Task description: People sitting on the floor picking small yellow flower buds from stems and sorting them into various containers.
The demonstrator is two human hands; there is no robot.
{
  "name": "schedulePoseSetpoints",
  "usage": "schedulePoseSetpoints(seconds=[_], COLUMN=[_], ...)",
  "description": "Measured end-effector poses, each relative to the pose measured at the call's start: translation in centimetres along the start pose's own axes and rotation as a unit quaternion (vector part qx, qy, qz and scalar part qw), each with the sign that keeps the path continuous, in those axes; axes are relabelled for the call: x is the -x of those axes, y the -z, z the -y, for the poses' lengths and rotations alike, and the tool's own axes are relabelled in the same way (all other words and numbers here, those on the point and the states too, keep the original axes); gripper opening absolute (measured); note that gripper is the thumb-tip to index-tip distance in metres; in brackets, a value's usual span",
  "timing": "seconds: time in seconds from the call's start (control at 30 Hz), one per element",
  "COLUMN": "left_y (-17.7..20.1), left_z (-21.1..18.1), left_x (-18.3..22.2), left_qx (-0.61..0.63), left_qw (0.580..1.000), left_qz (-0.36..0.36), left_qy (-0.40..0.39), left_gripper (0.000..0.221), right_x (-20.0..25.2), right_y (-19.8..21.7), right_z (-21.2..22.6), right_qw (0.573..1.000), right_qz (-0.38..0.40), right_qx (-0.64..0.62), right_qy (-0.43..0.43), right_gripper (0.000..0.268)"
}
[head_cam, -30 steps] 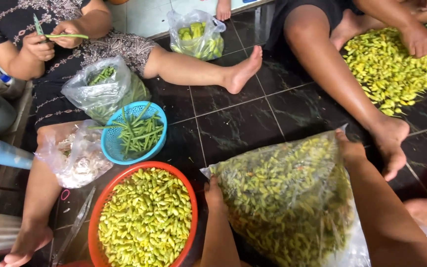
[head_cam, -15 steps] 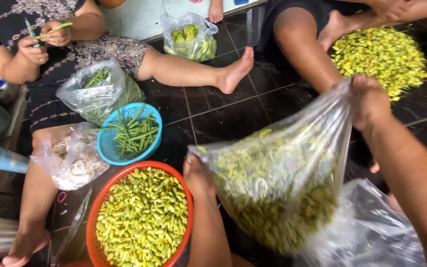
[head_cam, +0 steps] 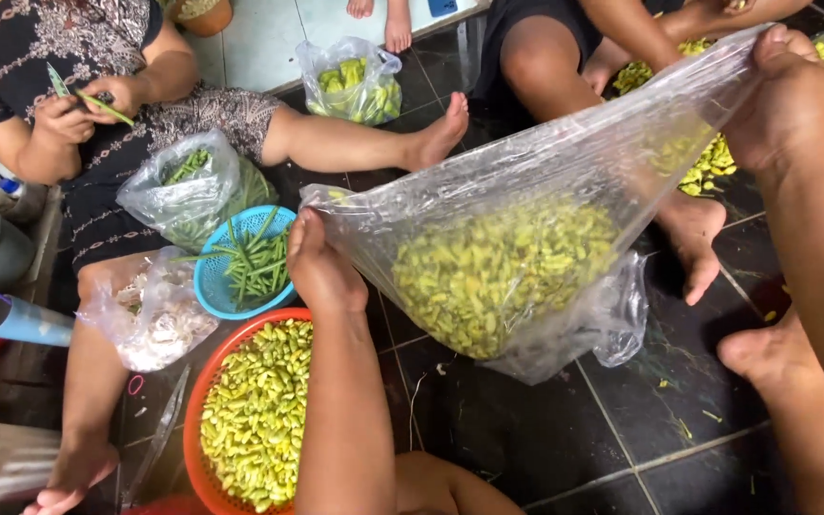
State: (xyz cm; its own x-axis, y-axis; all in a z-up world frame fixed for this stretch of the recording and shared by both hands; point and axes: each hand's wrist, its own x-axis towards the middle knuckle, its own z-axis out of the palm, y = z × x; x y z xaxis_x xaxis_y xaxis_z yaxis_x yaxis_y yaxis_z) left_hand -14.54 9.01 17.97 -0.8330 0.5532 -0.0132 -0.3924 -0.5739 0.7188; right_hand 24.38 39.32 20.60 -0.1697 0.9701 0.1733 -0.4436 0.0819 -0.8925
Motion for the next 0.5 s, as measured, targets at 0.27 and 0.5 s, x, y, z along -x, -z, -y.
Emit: schedulePoseSetpoints(seconds=[0.27, 0.5], left_y=[-4.7, -4.1], left_z=[-4.5, -4.4], left_x=[-1.3, -0.5], left_qx=[-0.052, -0.097], left_qw=[0.994, 0.988], left_qz=[0.064, 0.005], left_qy=[-0.065, -0.124], left_gripper=[0.015, 0.012], right_x=[-1.8, -2.2], right_y=[0.2, 0.4], right_z=[3.2, 3.6], right_qw=[0.993, 0.997], right_qz=[0.021, 0.060], right_qx=[0.112, 0.037], right_qy=[0.029, 0.024], right_gripper=[0.029, 0.050])
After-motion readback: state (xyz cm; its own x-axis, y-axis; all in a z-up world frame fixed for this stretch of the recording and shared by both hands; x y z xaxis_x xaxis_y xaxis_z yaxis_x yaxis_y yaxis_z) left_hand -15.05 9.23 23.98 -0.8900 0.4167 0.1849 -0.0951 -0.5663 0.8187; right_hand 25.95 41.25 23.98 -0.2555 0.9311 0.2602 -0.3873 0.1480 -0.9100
